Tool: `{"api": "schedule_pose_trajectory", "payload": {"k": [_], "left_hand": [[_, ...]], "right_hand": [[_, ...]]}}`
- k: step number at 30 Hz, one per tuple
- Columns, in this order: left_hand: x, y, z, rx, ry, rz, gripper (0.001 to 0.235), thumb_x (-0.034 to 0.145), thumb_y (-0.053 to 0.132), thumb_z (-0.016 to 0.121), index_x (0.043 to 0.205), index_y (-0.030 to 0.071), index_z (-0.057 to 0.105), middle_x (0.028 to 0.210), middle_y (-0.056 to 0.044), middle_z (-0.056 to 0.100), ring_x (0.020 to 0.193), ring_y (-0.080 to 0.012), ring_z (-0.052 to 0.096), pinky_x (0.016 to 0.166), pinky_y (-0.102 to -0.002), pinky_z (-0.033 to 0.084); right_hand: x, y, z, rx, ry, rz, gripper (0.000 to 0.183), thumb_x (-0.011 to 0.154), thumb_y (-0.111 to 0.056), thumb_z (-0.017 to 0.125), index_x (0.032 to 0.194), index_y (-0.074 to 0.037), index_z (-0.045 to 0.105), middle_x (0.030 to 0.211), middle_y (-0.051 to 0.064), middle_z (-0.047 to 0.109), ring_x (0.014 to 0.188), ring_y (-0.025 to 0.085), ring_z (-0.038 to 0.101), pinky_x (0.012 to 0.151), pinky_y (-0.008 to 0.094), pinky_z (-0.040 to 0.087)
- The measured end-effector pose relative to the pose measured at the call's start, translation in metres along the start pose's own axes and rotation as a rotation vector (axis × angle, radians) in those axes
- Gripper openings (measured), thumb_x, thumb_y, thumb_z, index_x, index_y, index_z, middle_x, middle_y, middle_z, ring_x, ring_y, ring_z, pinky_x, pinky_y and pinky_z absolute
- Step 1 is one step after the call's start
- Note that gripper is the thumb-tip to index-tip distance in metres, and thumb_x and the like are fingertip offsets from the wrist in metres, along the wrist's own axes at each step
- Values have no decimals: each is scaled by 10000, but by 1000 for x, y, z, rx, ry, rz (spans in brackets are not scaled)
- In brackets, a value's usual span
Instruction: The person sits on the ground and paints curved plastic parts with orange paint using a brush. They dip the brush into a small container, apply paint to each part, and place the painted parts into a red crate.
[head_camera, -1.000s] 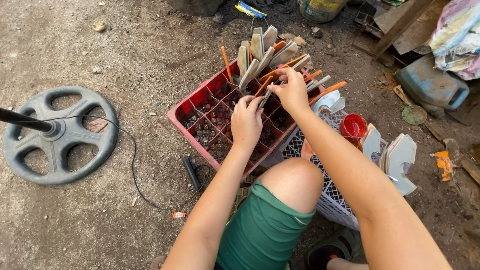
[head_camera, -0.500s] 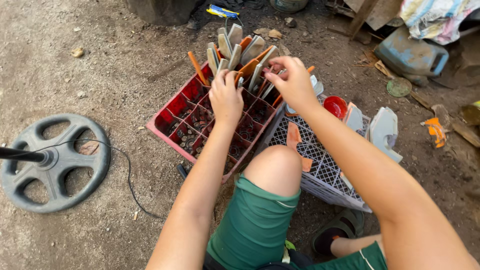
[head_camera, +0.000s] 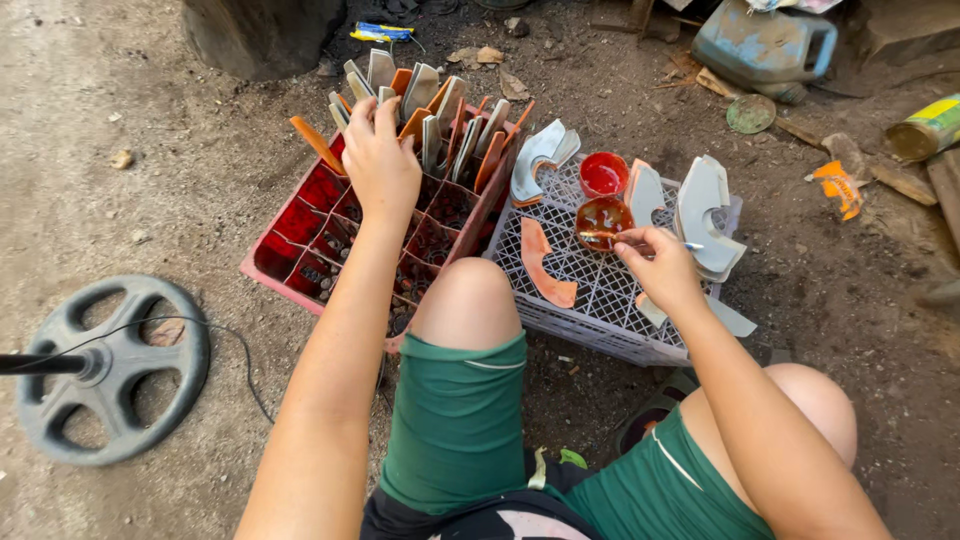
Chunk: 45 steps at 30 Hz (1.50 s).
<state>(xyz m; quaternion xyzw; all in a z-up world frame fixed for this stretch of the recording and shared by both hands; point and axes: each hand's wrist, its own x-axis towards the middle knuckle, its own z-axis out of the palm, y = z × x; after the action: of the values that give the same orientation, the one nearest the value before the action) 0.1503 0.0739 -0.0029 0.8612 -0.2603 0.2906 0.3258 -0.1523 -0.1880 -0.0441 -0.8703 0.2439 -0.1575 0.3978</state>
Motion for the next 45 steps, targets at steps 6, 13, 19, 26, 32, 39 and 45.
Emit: {"api": "schedule_pose_trajectory", "payload": {"k": [6, 13, 19, 26, 32, 39, 45], "left_hand": [[13, 56, -21, -23, -14, 164, 445, 864, 51, 762, 1286, 123, 639, 1409, -123, 540, 1277, -359, 531, 990, -490, 471], [-37, 102, 29, -485, -261, 19, 406, 888, 31, 740, 1279, 90, 649, 1201, -114, 656, 1105, -281, 665, 946, -394, 553], [-239, 184, 135, -786, -569, -969, 759, 821, 225, 803, 1465, 43, 444, 1473, -242, 471, 1346, -367, 502, 1130, -441, 411], [-270, 134, 195, -201, -485, -805, 896, 784, 213, 831, 1509, 76, 322, 1520, -273, 340, 1347, -474, 393, 1104, -516, 380], [-237, 134, 165, 0, -732, -850, 920, 819, 344, 845, 1513, 81, 301, 1395, -196, 471, 1276, -385, 515, 991, -509, 507], [-227, 144, 143, 54, -632, -714, 1014, 752, 292, 885, 1544, 107, 279, 1312, -171, 492, 1190, -371, 550, 940, -488, 521], [-228, 133, 154, -62, -678, -891, 880, 742, 213, 867, 1458, 109, 365, 1348, -192, 473, 1167, -393, 593, 990, -492, 506]], "right_hand": [[-1, -12, -13, -224, 39, -98, 247, 931, -231, 741, 1117, -69, 751, 1074, 124, 674, 1010, 293, 665, 859, 417, 520], [18, 20, -23, -444, 158, -193, 236, 867, -183, 766, 1092, -114, 783, 1060, 148, 669, 1077, 368, 620, 913, 468, 498], [39, 55, 4, -823, 101, -184, 141, 895, -107, 686, 983, -159, 785, 1036, 89, 706, 1084, 314, 641, 900, 520, 461], [44, 70, 27, -942, -89, -77, 164, 881, -100, 644, 980, -146, 767, 1012, 82, 735, 1069, 302, 655, 882, 530, 463], [53, 62, 32, -938, -162, 43, 181, 895, -95, 629, 965, -113, 795, 1063, 108, 742, 1065, 315, 685, 921, 520, 484], [58, 55, 34, -843, -249, 242, 206, 861, -109, 643, 1008, -59, 780, 1056, 181, 755, 992, 355, 740, 820, 478, 580], [44, 47, 20, -798, -150, 174, 220, 843, -199, 723, 993, -42, 752, 1002, 201, 757, 954, 382, 735, 795, 486, 580]]}}
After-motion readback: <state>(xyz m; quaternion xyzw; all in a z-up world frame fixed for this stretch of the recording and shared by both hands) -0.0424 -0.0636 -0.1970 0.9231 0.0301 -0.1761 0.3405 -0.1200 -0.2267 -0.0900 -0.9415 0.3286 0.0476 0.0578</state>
